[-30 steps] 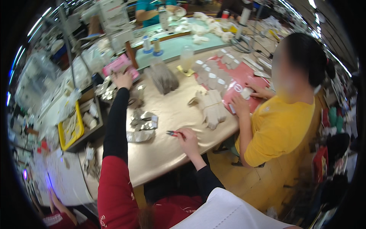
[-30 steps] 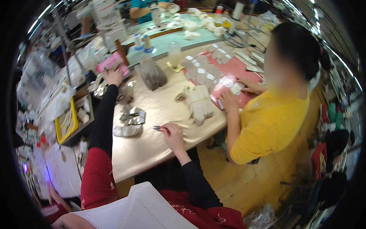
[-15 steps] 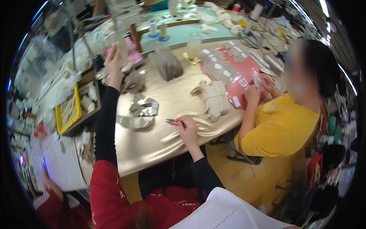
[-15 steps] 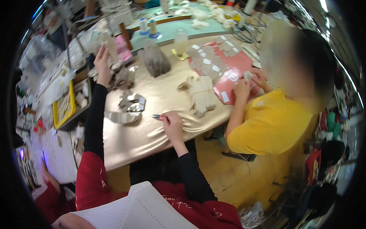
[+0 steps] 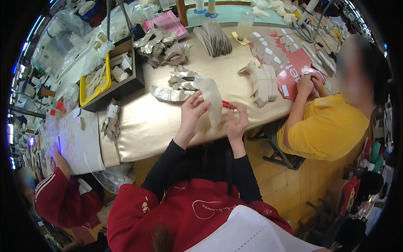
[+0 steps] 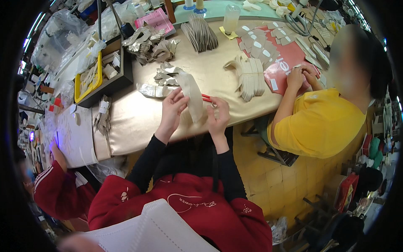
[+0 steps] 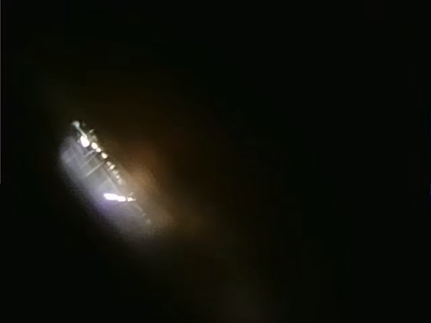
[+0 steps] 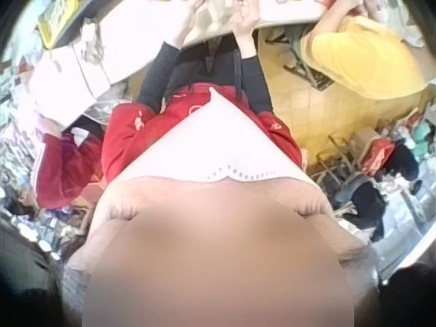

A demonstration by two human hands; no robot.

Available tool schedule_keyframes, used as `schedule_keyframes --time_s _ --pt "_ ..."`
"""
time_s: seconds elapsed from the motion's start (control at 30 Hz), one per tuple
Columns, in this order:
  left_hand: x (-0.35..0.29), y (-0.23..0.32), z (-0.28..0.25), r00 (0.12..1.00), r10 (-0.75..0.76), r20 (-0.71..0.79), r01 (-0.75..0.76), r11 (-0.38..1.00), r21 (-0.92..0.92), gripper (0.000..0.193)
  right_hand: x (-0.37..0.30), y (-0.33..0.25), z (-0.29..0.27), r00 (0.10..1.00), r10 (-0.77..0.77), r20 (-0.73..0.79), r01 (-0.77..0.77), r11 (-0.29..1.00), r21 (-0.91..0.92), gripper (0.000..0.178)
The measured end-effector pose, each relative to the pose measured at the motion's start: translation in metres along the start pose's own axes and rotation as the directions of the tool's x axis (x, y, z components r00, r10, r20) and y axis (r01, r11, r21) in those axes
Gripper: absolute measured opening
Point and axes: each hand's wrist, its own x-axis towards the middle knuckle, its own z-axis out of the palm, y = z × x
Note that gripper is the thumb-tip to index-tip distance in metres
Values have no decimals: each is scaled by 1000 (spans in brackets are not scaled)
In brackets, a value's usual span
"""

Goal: The person sits at a workbench in a textile workshop and uses a red utility knife to trim the edges of small white fabric pieces. They repeatedly pick up pieces, align them, and cut along the edges, placing finished pieces on the table.

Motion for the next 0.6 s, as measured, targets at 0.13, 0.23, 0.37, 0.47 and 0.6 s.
schedule_keyframes --time_s 0.13,0.23,0.37,0.47,0.6 --pt "-25 -19 -6 996 -87 -32 86 996 -23 34 -18 -25 2 992 5 127 -1 999 -35 21" --pt "-32 -24 -6 998 -61 -8 61 998 -24 19 -20 -37 11 976 157 154 -166 985 43 23" --pt "-35 -21 -10 997 -78 29 77 997 11 12 -23 -42 19 956 239 170 -250 967 50 24" --pt "-37 -20 -14 993 -54 102 51 998 27 11 -26 -38 21 940 293 175 -314 944 105 19" --pt "-39 -19 -19 992 -72 102 64 995 83 10 -24 -31 16 833 527 168 -551 763 338 16"
